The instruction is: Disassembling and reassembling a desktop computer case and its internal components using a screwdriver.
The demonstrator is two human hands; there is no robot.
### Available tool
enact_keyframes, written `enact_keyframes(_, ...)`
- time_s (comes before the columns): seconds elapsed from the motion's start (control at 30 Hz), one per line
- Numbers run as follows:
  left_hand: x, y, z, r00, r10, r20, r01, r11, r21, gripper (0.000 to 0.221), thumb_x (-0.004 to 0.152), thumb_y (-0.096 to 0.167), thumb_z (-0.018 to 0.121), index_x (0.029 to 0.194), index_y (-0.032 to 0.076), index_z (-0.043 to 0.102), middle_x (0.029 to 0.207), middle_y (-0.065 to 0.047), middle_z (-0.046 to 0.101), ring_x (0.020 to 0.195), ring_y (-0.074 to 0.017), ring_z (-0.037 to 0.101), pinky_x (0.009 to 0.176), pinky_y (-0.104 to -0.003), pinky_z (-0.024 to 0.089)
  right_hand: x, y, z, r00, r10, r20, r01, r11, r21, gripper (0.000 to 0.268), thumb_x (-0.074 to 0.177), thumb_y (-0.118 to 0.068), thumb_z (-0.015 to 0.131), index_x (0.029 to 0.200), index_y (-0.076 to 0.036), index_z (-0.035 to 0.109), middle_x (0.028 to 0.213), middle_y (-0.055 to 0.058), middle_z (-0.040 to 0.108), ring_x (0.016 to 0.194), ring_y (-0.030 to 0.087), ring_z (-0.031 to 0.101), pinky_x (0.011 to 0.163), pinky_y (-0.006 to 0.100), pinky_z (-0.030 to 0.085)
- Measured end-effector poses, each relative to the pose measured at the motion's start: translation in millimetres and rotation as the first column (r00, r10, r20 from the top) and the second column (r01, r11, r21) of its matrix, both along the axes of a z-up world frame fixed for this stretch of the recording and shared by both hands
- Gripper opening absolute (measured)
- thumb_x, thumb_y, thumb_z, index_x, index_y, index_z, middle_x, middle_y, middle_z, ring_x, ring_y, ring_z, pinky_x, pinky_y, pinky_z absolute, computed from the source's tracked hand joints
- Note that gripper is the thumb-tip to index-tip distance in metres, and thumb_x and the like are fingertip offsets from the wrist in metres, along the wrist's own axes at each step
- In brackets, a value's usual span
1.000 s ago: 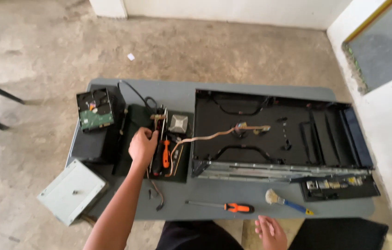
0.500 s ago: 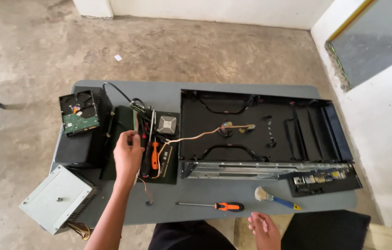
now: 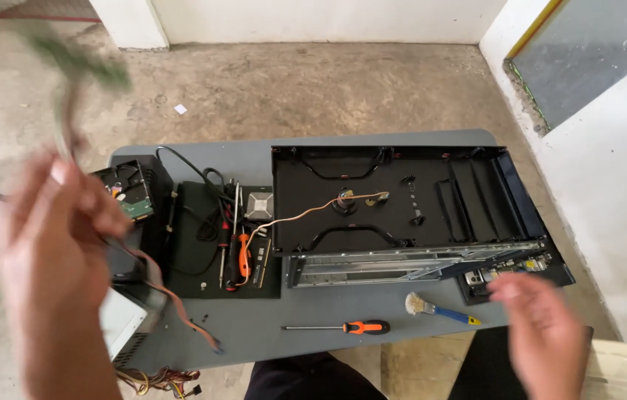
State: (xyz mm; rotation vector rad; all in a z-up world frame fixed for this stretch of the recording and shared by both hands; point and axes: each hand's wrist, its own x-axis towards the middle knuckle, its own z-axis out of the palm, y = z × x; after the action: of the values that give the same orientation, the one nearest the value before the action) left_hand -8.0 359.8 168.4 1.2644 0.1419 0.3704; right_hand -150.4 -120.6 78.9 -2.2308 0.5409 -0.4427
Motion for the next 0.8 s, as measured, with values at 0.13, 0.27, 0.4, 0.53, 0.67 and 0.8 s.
enact_keyframes(0.13,1,-44,96,0.944,-0.174,0.281,-0.092,0.679,0.729,0.03,0.114,-0.005,0.06,0.136,0.01,0.074,0.123,-0.003,0.074,0.076,-0.0117,0.052,0.067,-0.025,0.042,22,-18,84,0.994,0.101,0.05,-0.104,0.992,0.069,0.027,0.117,-0.023,0.058,0.134,-0.009,0.072,0.114,0.008,0.077,0.077,0.015,0.048,0.075,0.031,0.037)
enact_keyframes(0.27,56,-98,119,0.509,-0.753,0.418,-0.477,0.158,0.865,0.034,0.104,0.001,0.064,0.129,0.007,0.086,0.112,-0.012,0.084,0.097,-0.0395,0.072,0.087,-0.054,0.055,50,3,157,0.942,0.295,0.162,-0.282,0.954,-0.099,0.054,0.109,-0.032,0.052,0.153,-0.002,0.057,0.156,0.009,0.062,0.133,0.022,0.061,0.106,0.03,0.04)
enact_keyframes(0.4,99,-158,97,0.441,-0.838,0.322,-0.621,-0.026,0.783,0.023,0.109,0.015,0.07,0.125,0.019,0.085,0.098,-0.005,0.08,0.091,-0.0278,0.072,0.081,-0.045,0.058,111,21,154,0.862,0.502,0.072,-0.476,0.85,-0.226,0.075,0.081,-0.022,0.084,0.152,-0.016,0.06,0.153,0.0,0.061,0.134,0.018,0.06,0.111,0.039,0.05)
enact_keyframes(0.53,123,-191,67,0.416,-0.841,0.347,-0.694,-0.047,0.719,0.028,0.106,0.012,0.07,0.124,0.027,0.085,0.098,0.0,0.078,0.094,-0.0279,0.069,0.082,-0.042,0.056,147,15,118,0.807,0.582,-0.102,-0.59,0.786,-0.182,0.057,0.091,-0.03,0.083,0.146,-0.018,0.072,0.135,-0.002,0.074,0.109,0.014,0.068,0.09,0.031,0.057)
enact_keyframes(0.67,129,-206,52,0.485,-0.812,0.325,-0.62,-0.058,0.783,0.035,0.1,0.006,0.069,0.126,0.023,0.084,0.097,-0.004,0.079,0.092,-0.0286,0.07,0.076,-0.042,0.059,157,5,95,0.859,0.512,-0.002,-0.508,0.852,-0.124,0.059,0.091,-0.03,0.087,0.144,-0.021,0.063,0.129,0.0,0.07,0.105,0.016,0.066,0.086,0.036,0.053)
enact_keyframes(0.8,126,-217,31,0.523,-0.799,0.298,-0.585,-0.081,0.807,0.042,0.092,0.003,0.07,0.126,0.023,0.083,0.1,-0.005,0.079,0.096,-0.0301,0.07,0.078,-0.043,0.058,162,-2,82,0.795,0.606,-0.013,-0.603,0.789,-0.114,0.075,0.091,-0.038,0.084,0.159,-0.021,0.058,0.139,0.001,0.071,0.107,0.017,0.069,0.089,0.037,0.061)
